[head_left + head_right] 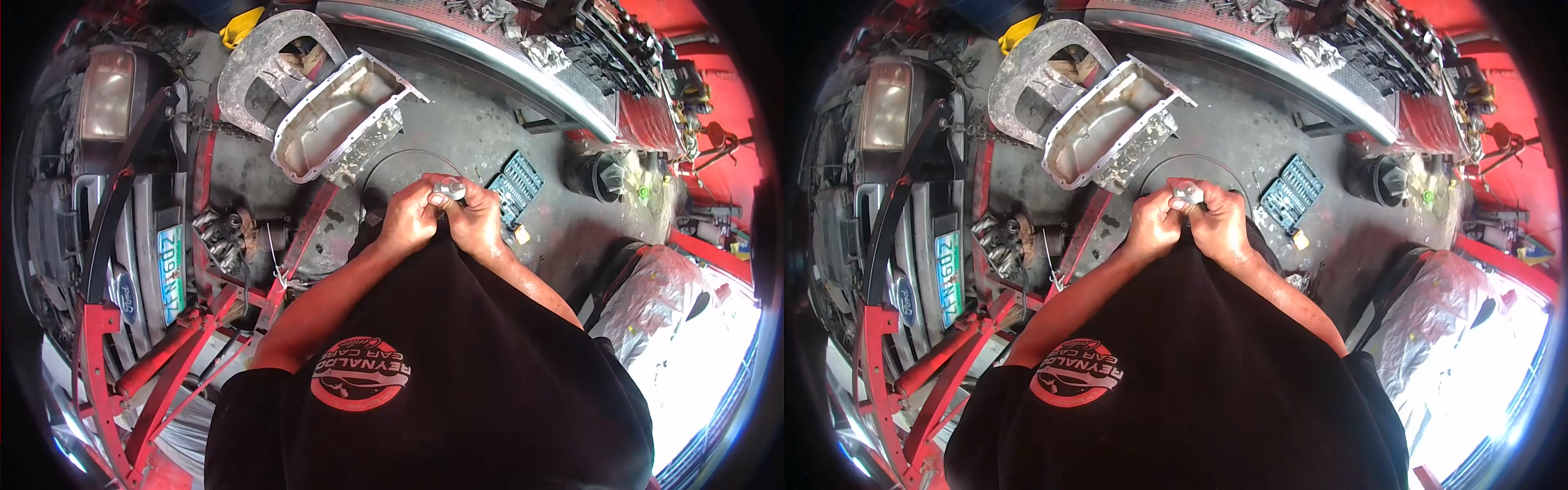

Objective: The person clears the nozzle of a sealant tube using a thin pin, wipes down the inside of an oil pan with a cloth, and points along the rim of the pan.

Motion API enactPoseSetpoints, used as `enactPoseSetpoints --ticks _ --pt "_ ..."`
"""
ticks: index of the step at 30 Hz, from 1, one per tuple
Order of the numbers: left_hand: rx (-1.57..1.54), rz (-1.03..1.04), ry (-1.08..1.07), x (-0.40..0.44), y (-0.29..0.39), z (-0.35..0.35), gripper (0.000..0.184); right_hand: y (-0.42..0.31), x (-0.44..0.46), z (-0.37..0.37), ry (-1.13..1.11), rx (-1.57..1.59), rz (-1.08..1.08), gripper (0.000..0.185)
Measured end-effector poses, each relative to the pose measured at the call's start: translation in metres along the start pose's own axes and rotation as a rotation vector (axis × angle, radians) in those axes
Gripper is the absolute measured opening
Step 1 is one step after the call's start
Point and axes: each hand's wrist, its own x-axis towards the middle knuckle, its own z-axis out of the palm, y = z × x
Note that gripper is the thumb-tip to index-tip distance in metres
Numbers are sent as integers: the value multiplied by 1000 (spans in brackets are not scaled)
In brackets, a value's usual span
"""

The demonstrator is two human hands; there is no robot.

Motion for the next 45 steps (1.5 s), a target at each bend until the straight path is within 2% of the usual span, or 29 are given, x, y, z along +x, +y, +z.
enactPoseSetpoints --ticks 1,5,7,10,11,13,14,16,18,20,22,24,27,29,30,32,34,36,39,40,43,44,45 --pt "0 1 -12 0 -2 1 26 2 -1 -1 18 -30 -57 20" --pt "-7 -4 -50 2 -2 7 26 4 -6 -7 47 -42 -63 19" --pt "-57 39 -51 3 -6 12 25 12 -7 -12 29 -74 -220 19" --pt "3 -66 -132 3 -9 18 22 12 -10 -21 29 -105 -203 16" --pt "3 -62 -152 4 -9 20 22 6 -13 -24 33 -140 -124 17" --pt "22 -210 -314 5 -8 24 19 9 -21 -29 82 -63 -44 18" --pt "24 -208 -333 6 -3 26 19 12 -25 -32 112 13 30 19" --pt "205 -130 -535 8 7 28 21 27 -28 -38 167 113 46 20" --pt "297 -59 -546 10 9 32 23 26 -30 -49 153 56 109 19" --pt "299 134 -391 16 17 31 24 24 -30 -61 165 3 106 17" --pt "303 -42 -212 23 47 32 26 27 -28 -77 188 -78 27 15" --pt "213 81 -126 36 61 38 27 31 -23 -96 175 -103 -33 14" --pt "222 198 -165 53 75 64 25 29 -18 -121 106 -165 -3 14" --pt "233 301 -208 61 75 87 16 31 -19 -138 27 -143 -142 13" --pt "229 302 -229 60 73 99 16 32 -21 -147 -27 -115 -63 18" --pt "11 -21 -130 52 71 123 7 36 -26 -164 -74 -94 -83 27" --pt "-79 -288 -91 47 62 144 6 46 -30 -185 -126 -194 -117 34" --pt "-13 -398 -119 46 57 153 10 64 -30 -197 -162 -217 -201 39" --pt "68 -452 -113 39 48 171 13 85 -33 -209 -158 -209 -139 46" --pt "120 -421 -127 37 40 175 12 95 -33 -209 -138 -190 -129 43" --pt "43 -509 -138 37 14 192 16 143 -30 -206 -116 121 172 34" --pt "-25 -503 -130 35 -13 194 17 179 -28 -197 50 151 241 30" --pt "140 -556 -154 32 -43 192 24 224 -22 -195 182 218 375 27"
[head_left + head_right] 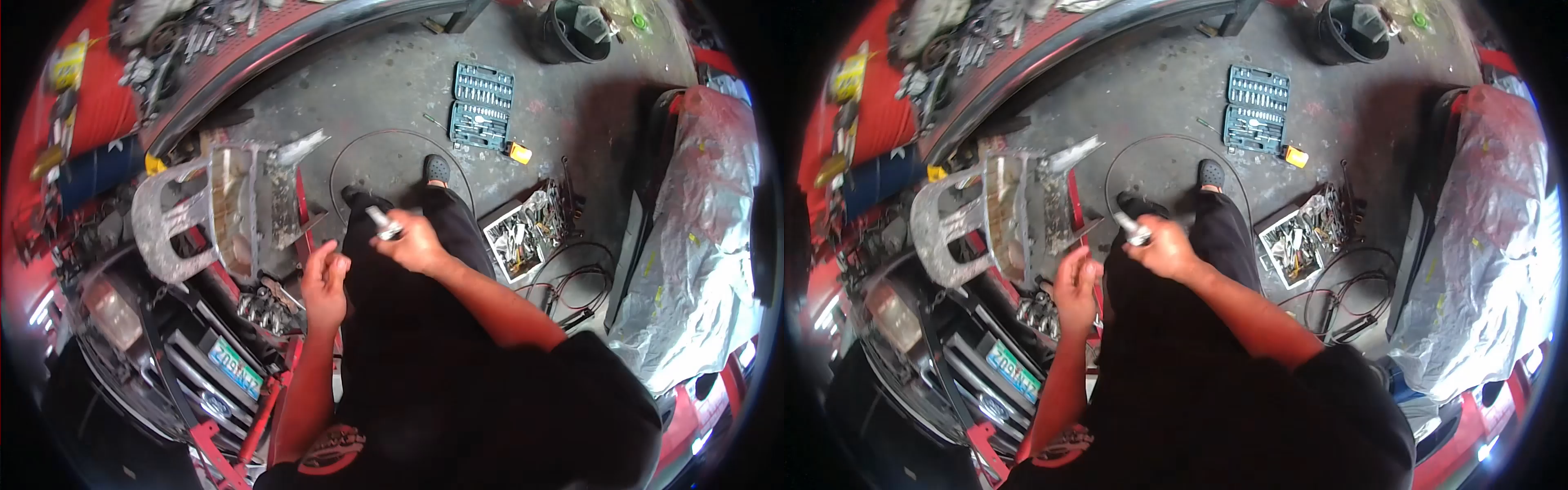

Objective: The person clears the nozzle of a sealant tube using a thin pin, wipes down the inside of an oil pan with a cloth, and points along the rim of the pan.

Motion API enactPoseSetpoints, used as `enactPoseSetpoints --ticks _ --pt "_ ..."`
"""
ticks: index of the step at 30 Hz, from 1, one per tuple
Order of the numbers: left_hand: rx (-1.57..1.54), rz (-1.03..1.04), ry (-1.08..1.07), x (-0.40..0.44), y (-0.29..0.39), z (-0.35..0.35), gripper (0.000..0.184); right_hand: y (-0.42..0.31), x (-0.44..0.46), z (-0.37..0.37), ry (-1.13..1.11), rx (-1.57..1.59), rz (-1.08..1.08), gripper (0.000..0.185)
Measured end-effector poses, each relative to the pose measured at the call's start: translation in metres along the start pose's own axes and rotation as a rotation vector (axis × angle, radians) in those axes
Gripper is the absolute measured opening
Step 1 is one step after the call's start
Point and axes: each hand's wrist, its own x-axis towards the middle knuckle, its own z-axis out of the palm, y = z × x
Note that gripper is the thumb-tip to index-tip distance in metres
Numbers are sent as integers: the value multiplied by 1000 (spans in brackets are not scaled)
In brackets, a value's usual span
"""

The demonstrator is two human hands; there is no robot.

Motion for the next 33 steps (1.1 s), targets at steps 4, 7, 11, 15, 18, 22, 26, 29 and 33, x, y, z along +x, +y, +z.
enactPoseSetpoints --ticks 4,7,11,15,18,22,26,29,33 --pt "583 -120 -220 78 -141 11 37 199 104 -62 613 -53 164 20" --pt "802 -213 -387 123 -247 35 36 345 178 -143 627 -460 269 40" --pt "930 -175 -428 143 -336 70 34 453 284 -212 438 -926 157 52" --pt "566 -369 -412 182 -353 85 31 481 370 -193 131 -1068 397 54" --pt "392 -368 -185 202 -336 75 30 542 412 -170 131 -1128 293 52" --pt "390 -279 -96 213 -334 60 31 582 429 -143 379 -1121 303 47" --pt "386 -295 1 223 -324 49 34 594 422 -152 467 -1046 147 46" --pt "378 -232 51 227 -326 43 34 578 430 -160 336 -1083 252 46" --pt "597 62 156 232 -325 42 32 472 429 -114 116 -596 103 37"
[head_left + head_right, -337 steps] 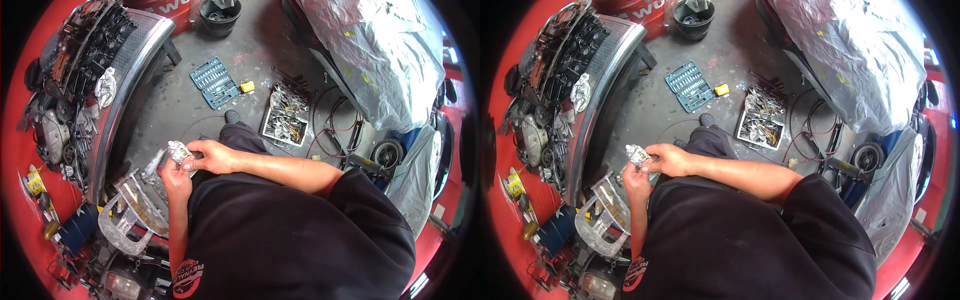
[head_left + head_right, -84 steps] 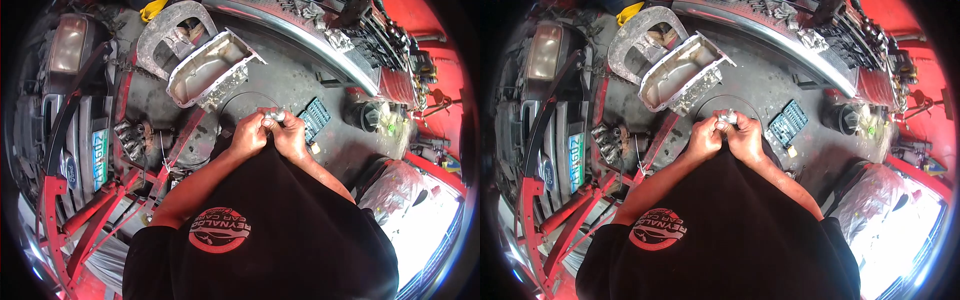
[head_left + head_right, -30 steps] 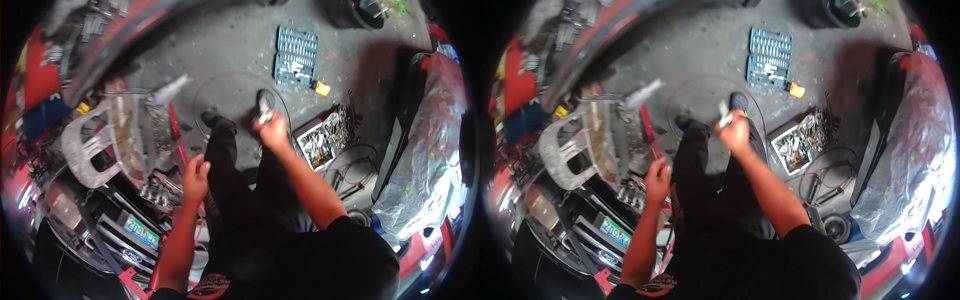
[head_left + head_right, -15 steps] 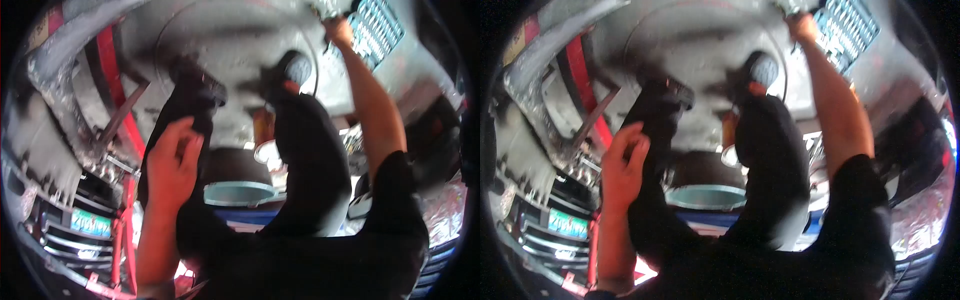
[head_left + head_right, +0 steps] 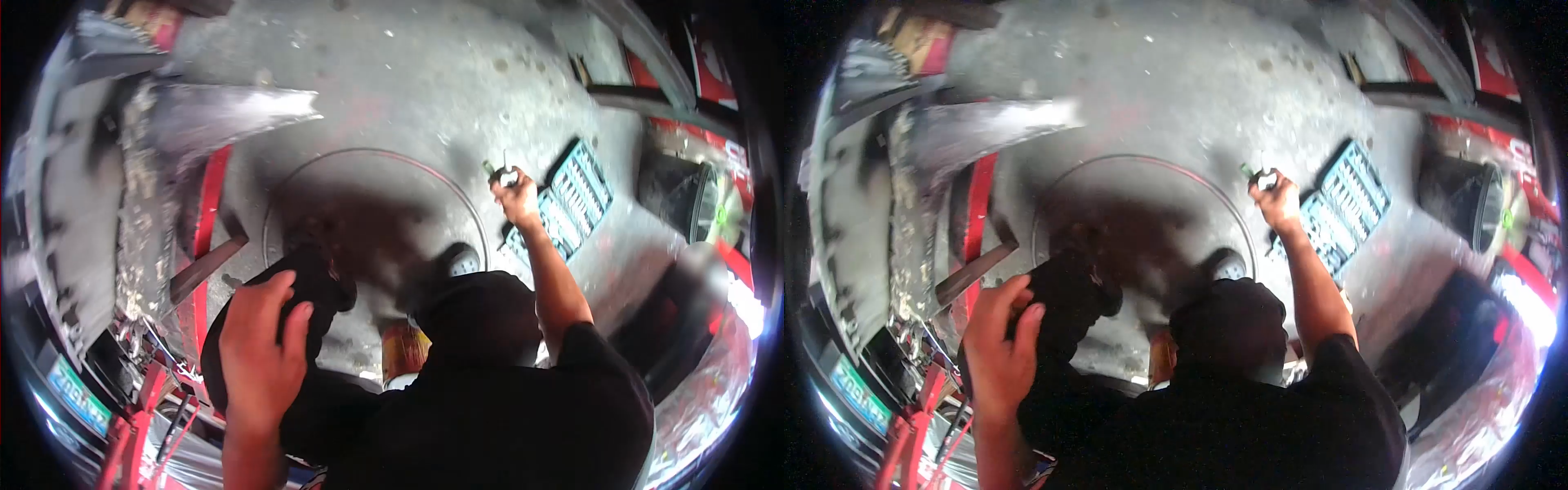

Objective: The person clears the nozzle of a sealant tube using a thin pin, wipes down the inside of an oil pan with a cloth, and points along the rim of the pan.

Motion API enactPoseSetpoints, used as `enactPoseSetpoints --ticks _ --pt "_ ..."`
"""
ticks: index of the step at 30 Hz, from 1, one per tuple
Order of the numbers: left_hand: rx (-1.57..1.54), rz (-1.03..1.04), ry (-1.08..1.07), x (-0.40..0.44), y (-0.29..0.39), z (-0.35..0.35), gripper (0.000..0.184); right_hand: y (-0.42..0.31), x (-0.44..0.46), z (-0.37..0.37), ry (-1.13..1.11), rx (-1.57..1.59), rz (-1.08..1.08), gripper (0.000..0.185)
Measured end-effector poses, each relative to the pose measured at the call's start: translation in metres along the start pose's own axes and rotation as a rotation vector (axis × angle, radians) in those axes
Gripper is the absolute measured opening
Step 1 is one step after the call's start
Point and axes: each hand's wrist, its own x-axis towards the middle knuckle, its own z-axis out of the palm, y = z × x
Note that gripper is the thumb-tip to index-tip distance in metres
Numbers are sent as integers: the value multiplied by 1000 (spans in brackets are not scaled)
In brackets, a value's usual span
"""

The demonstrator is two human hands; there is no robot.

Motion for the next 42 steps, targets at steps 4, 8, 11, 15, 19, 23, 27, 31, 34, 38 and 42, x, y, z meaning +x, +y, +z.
enactPoseSetpoints --ticks 4,8,11,15,19,23,27,31,34,38,42 --pt "268 256 122 4 17 10 50 -174 -58 -35 -454 -194 -292 21" --pt "347 559 252 -10 39 32 52 -275 -124 -48 -792 -128 -548 19" --pt "407 497 180 -39 46 36 37 -298 -171 -59 -885 -312 -661 19" --pt "315 493 374 -69 47 34 16 -294 -217 -72 -715 -259 -823 30" --pt "-565 85 506 -106 39 30 18 -270 -241 -84 -255 -42 -932 43" --pt "-1139 261 546 -150 47 54 6 -262 -291 -79 -561 65 -801 29" --pt "-38 518 829 -184 68 11 40 -260 -291 -79 -1023 -31 -620 13" --pt "126 640 560 -181 61 12 17 -278 -292 -82 -1175 -148 -650 13" --pt "230 716 493 -176 59 2 11 -290 -298 -87 -1172 -262 -664 14" --pt "210 823 451 -166 51 13 17 -289 -301 -89 -1166 -268 -636 16" --pt "132 784 422 -171 39 36 21 -287 -311 -91 -1002 -494 -912 20"
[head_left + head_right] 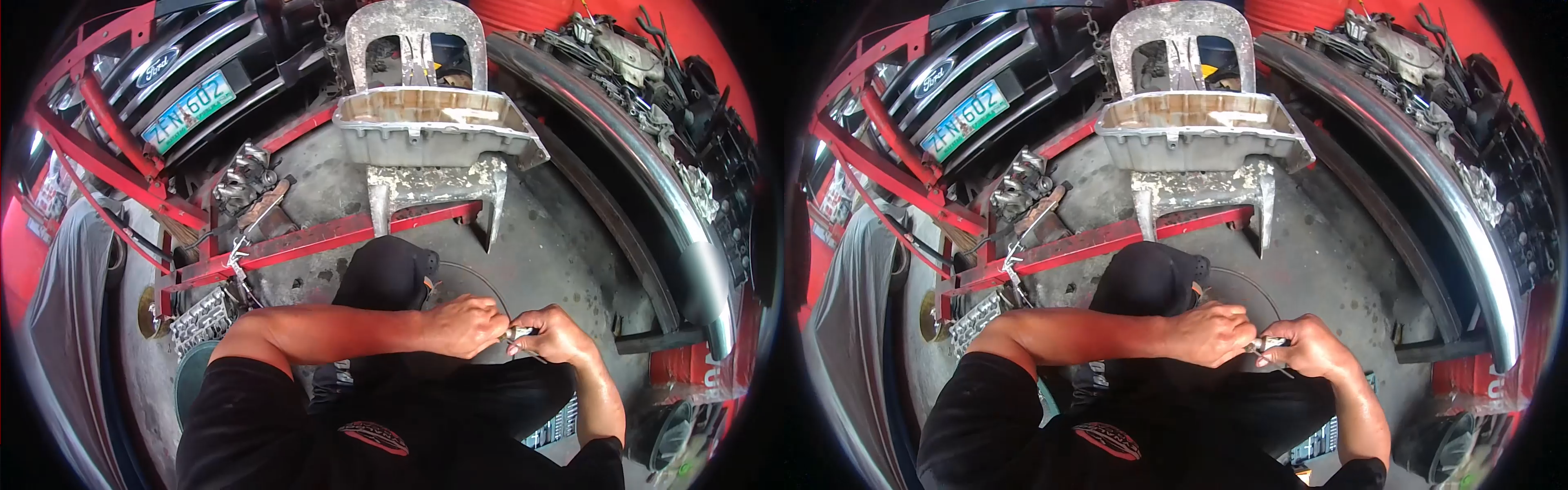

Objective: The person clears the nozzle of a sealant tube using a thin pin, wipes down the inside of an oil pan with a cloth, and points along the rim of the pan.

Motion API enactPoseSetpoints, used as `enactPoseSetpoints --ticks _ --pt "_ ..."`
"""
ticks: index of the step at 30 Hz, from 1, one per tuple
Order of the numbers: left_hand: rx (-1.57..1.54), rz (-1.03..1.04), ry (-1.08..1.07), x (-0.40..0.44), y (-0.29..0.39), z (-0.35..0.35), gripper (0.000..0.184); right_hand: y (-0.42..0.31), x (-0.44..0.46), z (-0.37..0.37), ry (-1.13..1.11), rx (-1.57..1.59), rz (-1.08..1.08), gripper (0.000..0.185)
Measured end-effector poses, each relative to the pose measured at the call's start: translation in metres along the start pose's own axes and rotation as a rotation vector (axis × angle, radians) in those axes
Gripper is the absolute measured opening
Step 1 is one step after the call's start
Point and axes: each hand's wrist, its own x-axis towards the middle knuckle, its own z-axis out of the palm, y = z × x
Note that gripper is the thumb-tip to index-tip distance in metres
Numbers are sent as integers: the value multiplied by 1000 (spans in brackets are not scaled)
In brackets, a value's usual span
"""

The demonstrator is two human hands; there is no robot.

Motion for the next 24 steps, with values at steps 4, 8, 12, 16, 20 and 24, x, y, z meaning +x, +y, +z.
enactPoseSetpoints --ticks 4,8,12,16,20,24 --pt "-28 -68 -85 -8 1 0 21 21 3 14 72 -132 -214 23" --pt "81 130 -57 -2 -6 0 16 49 7 29 -76 303 108 27" --pt "316 232 -117 8 2 -15 18 58 4 36 -127 532 74 28" --pt "369 332 -47 21 3 -25 18 51 -1 37 -222 916 -22 32" --pt "191 417 -41 15 -4 -18 17 59 2 43 -316 867 -42 32" --pt "76 324 -115 -2 -6 -3 19 72 13 56 -234 675 -47 28"
